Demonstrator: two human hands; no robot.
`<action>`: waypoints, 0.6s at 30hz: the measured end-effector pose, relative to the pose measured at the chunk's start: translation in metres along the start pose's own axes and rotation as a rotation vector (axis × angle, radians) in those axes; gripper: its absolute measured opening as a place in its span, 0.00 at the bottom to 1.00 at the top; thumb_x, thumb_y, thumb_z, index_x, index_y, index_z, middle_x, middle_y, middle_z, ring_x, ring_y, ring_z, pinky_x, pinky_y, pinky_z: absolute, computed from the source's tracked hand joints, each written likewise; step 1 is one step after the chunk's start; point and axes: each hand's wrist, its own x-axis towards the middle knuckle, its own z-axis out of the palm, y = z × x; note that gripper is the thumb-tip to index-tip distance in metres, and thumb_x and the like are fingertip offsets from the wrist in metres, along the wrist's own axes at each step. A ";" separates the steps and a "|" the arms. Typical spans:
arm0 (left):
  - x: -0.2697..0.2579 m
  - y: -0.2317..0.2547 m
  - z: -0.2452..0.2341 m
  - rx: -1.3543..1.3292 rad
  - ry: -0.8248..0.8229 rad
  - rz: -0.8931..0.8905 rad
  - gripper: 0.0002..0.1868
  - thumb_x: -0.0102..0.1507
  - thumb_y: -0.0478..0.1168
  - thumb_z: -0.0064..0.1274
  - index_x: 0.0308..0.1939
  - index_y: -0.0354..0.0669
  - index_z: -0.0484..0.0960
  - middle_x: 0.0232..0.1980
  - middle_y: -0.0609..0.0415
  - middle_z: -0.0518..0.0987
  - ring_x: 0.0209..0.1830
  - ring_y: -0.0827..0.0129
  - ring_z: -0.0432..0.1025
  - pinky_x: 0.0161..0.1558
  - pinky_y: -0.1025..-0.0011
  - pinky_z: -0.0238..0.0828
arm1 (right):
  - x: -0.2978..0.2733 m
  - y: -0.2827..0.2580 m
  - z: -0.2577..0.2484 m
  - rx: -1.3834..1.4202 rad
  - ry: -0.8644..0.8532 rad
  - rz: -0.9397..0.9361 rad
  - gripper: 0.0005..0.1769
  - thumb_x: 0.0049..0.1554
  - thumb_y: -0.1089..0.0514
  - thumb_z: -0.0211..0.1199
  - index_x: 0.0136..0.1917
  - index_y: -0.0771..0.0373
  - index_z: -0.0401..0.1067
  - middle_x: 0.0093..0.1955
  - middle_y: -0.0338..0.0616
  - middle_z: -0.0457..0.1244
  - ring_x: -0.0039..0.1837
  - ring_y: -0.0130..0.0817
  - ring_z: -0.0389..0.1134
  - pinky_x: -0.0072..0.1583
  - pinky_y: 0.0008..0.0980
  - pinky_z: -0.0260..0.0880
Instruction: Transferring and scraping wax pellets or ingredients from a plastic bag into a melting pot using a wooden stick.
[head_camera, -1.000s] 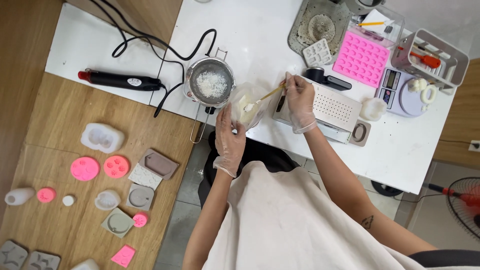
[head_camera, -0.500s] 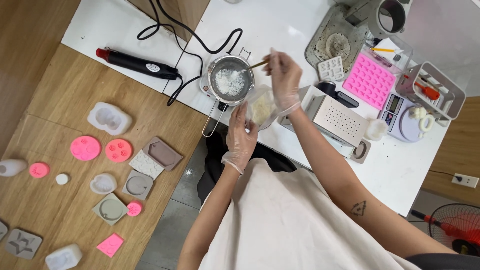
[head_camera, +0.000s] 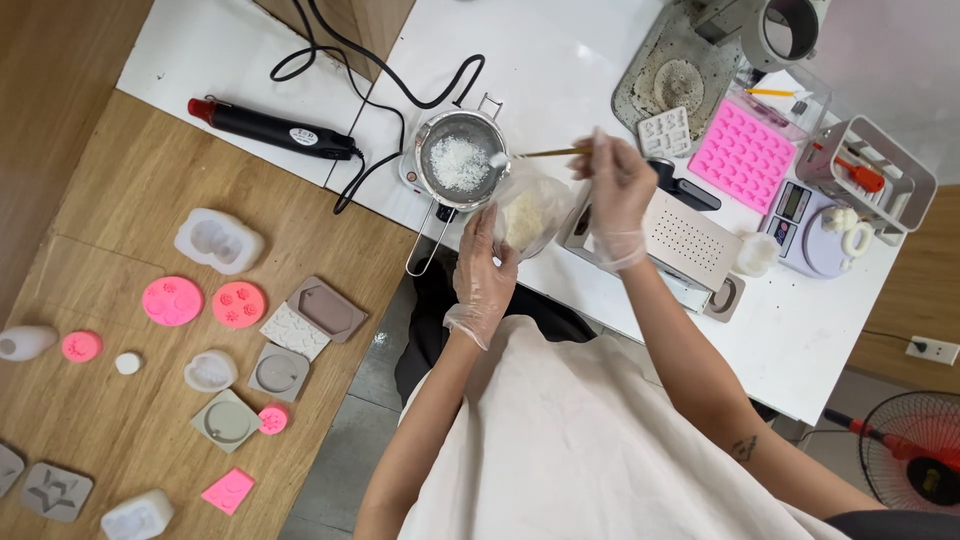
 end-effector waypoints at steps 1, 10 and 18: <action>-0.001 -0.001 0.001 0.004 0.009 0.007 0.36 0.56 0.34 0.50 0.70 0.56 0.69 0.65 0.54 0.72 0.47 0.58 0.77 0.38 0.59 0.81 | 0.001 0.006 -0.011 0.028 0.063 0.170 0.09 0.67 0.62 0.57 0.49 0.68 0.76 0.38 0.49 0.70 0.36 0.30 0.72 0.39 0.26 0.76; -0.007 0.017 0.003 0.072 0.048 0.068 0.36 0.56 0.31 0.52 0.70 0.52 0.69 0.66 0.54 0.71 0.51 0.58 0.76 0.38 0.61 0.81 | -0.042 0.038 -0.043 -0.545 -0.095 -0.166 0.05 0.61 0.65 0.66 0.42 0.63 0.77 0.30 0.47 0.67 0.33 0.39 0.68 0.36 0.36 0.67; -0.012 0.029 0.016 0.241 0.072 0.229 0.38 0.54 0.29 0.53 0.69 0.50 0.69 0.65 0.54 0.71 0.48 0.61 0.75 0.40 0.62 0.81 | -0.062 0.111 -0.019 -0.559 -0.228 0.187 0.07 0.62 0.57 0.62 0.43 0.56 0.79 0.32 0.41 0.69 0.38 0.39 0.72 0.40 0.34 0.70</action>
